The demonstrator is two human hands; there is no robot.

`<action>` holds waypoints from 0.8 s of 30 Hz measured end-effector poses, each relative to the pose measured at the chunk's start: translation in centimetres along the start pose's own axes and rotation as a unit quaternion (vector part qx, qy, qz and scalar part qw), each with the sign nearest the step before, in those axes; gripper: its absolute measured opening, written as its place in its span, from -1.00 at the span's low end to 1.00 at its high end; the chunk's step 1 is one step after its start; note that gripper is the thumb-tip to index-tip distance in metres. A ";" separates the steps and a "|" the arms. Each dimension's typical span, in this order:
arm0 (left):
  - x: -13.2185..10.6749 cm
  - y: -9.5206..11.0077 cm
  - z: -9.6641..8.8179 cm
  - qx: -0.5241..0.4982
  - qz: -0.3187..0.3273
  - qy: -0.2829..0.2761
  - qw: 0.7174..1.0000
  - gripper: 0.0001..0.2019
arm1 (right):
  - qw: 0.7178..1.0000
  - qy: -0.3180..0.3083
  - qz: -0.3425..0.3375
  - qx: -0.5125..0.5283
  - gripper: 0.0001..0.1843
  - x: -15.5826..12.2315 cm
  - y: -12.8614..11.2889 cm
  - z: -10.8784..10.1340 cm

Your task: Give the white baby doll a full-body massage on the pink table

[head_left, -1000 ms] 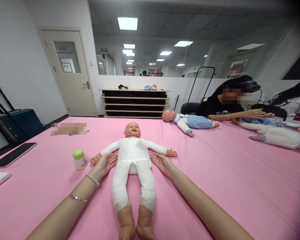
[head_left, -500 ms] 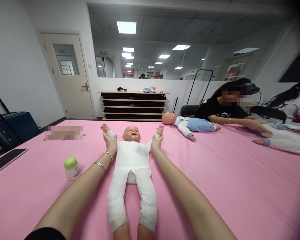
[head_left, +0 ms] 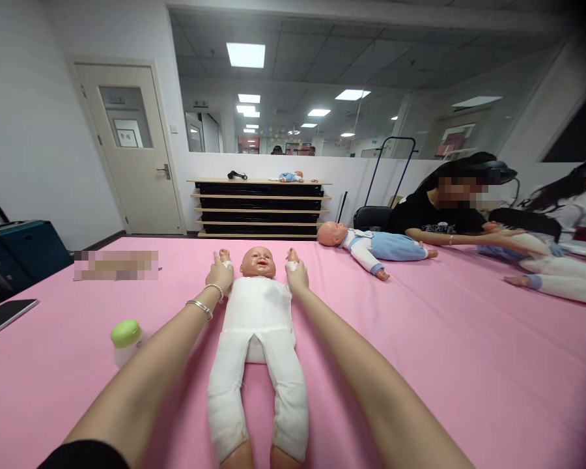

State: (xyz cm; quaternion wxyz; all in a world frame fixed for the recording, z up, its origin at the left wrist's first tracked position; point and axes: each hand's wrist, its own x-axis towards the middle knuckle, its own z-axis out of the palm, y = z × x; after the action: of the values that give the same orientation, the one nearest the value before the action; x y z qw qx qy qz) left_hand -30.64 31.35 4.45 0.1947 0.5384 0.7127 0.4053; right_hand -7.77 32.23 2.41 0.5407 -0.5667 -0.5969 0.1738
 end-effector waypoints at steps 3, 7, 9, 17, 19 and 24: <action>-2.6 0.1 -3.6 -0.033 0.080 0.021 0.996 -0.32 | 0.988 -0.004 -0.146 0.048 -0.40 -3.3 -1.5 -4.1; -7.7 -3.3 -7.9 0.012 0.373 -0.069 0.925 -0.69 | 0.905 -0.191 -0.373 -0.073 -0.54 -9.1 -1.0 -9.5; -9.9 -5.6 -9.0 0.104 0.500 -0.130 0.850 -0.70 | 0.848 -0.256 -0.444 -0.135 -0.65 -11.1 -0.1 -11.0; -11.4 -8.2 -8.5 0.148 0.513 -0.126 0.836 -0.69 | 0.877 -0.278 -0.375 -0.119 -0.61 -11.0 -0.1 -11.7; -9.7 -6.2 -7.8 0.038 0.373 -0.073 0.924 -0.61 | 0.925 -0.206 -0.311 -0.073 -0.64 -9.7 -1.1 -10.8; -4.4 -0.9 -4.6 -0.150 0.140 -0.020 0.979 -0.55 | 0.910 -0.235 -0.341 -0.023 -0.83 -6.9 -3.7 -7.4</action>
State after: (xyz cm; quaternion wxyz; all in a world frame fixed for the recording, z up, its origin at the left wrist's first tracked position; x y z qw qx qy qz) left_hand -33.01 25.50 5.78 0.2287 0.6054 0.5575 0.5199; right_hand -4.92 22.18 4.99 0.3980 -0.2834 -0.8675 0.0930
